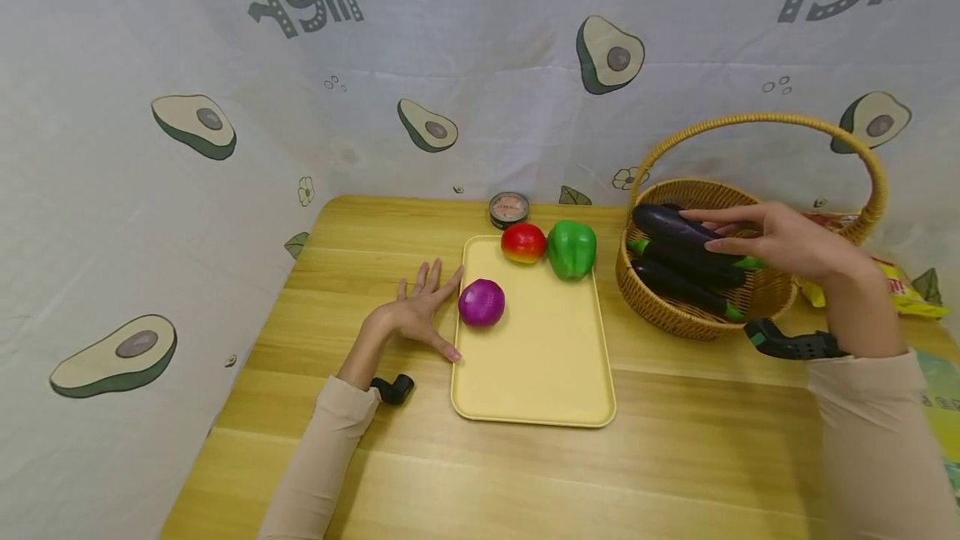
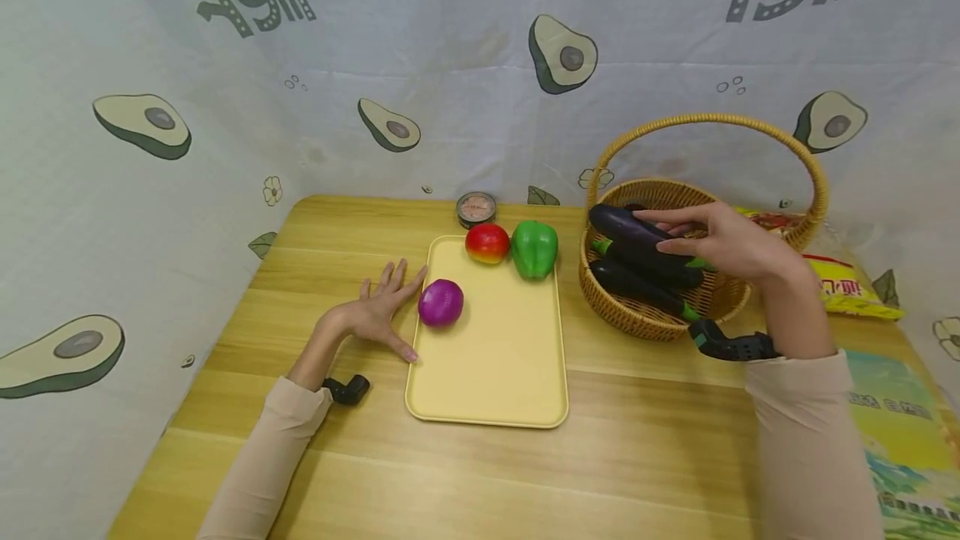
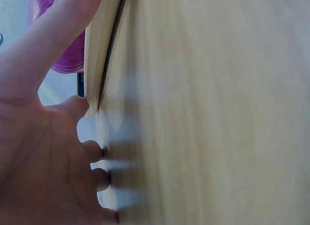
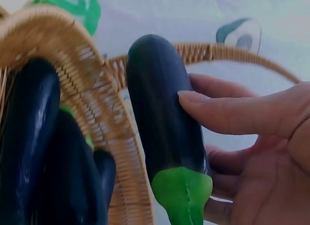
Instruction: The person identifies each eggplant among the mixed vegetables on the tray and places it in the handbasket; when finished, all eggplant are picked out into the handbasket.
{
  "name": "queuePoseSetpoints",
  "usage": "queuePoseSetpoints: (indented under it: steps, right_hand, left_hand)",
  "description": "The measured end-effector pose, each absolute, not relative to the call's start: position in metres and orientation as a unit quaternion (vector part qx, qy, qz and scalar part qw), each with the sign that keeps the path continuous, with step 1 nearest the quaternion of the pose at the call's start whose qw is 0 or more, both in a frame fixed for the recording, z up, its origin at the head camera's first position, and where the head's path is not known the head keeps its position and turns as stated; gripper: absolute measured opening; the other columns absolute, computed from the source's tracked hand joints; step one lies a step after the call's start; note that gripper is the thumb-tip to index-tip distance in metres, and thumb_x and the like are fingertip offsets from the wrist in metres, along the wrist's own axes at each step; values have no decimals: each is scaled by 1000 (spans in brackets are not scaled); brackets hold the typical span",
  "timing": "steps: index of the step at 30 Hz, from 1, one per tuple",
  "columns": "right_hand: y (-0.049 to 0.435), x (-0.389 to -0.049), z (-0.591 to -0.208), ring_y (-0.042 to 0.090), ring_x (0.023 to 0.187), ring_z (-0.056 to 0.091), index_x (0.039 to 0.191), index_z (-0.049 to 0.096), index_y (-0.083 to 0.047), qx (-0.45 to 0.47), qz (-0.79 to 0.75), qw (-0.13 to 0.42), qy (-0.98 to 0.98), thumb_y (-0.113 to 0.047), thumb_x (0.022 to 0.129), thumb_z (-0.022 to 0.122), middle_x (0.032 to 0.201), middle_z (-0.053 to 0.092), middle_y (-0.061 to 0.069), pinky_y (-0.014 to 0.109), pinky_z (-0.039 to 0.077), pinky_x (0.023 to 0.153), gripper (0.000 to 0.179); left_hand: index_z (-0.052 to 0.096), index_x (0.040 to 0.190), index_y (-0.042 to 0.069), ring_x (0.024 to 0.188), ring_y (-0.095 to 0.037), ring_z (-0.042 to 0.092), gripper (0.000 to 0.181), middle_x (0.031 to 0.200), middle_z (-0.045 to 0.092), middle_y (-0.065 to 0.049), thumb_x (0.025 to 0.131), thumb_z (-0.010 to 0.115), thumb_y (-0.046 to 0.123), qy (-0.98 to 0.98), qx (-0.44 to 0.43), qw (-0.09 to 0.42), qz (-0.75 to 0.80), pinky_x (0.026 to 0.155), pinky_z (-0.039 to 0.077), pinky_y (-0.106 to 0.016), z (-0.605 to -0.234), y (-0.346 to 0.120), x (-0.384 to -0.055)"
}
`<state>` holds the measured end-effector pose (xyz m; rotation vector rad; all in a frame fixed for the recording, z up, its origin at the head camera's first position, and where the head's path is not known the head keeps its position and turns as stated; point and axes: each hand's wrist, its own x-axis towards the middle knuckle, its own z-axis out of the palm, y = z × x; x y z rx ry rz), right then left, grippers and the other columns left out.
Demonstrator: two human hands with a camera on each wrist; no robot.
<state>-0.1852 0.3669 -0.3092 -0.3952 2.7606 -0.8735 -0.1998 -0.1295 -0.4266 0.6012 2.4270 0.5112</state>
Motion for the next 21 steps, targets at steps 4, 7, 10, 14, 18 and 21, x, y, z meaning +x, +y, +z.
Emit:
queuePoseSetpoints:
  steps: [4,7,10,14,18,21]
  right_hand:
    - [378,-190,-314,13,56,31,153,52,-12,-129,-307,117,936,-13,104,61,148,56,24,36,29,43,50]
    - [384,-194,-318,9,52,24,151,54,-11,-125,-313,115,934,-9,103,62,135,66,6,37,27,43,49]
    - [387,-199,-322,7,53,23,150,56,-11,-126,-309,115,936,-7,103,62,129,67,-4,36,29,45,47]
    - [389,-209,-325,-1,70,44,151,53,-9,-125,-291,133,939,-11,105,59,146,59,23,29,37,55,47]
    - [391,-218,-326,-15,91,50,152,50,-4,-115,-274,151,943,-10,107,55,152,49,32,21,46,68,46]
    - [392,-223,-328,-22,96,50,152,49,-2,-115,-272,160,942,-4,106,53,151,49,34,23,46,68,46]
  left_hand:
    - [-14,166,27,154,-36,-35,145,167,-34,-18,71,93,52,909,225,292,196,123,-19,-69,-427,-130,-200]
    - [-14,166,27,154,-36,-35,145,167,-34,-18,71,93,52,909,225,293,195,122,-20,-69,-427,-130,-199]
    - [-13,166,27,154,-36,-35,144,167,-33,-18,71,93,52,909,223,293,194,122,-19,-69,-428,-130,-199]
    - [-13,166,27,155,-36,-34,144,167,-33,-18,71,93,52,910,223,292,195,123,-19,-69,-428,-130,-199]
    - [-12,166,27,155,-36,-34,144,167,-33,-18,71,93,52,909,225,290,196,122,-19,-69,-429,-130,-200]
    - [-12,166,27,155,-36,-34,144,167,-33,-18,71,92,53,909,226,289,196,122,-19,-70,-429,-130,-200]
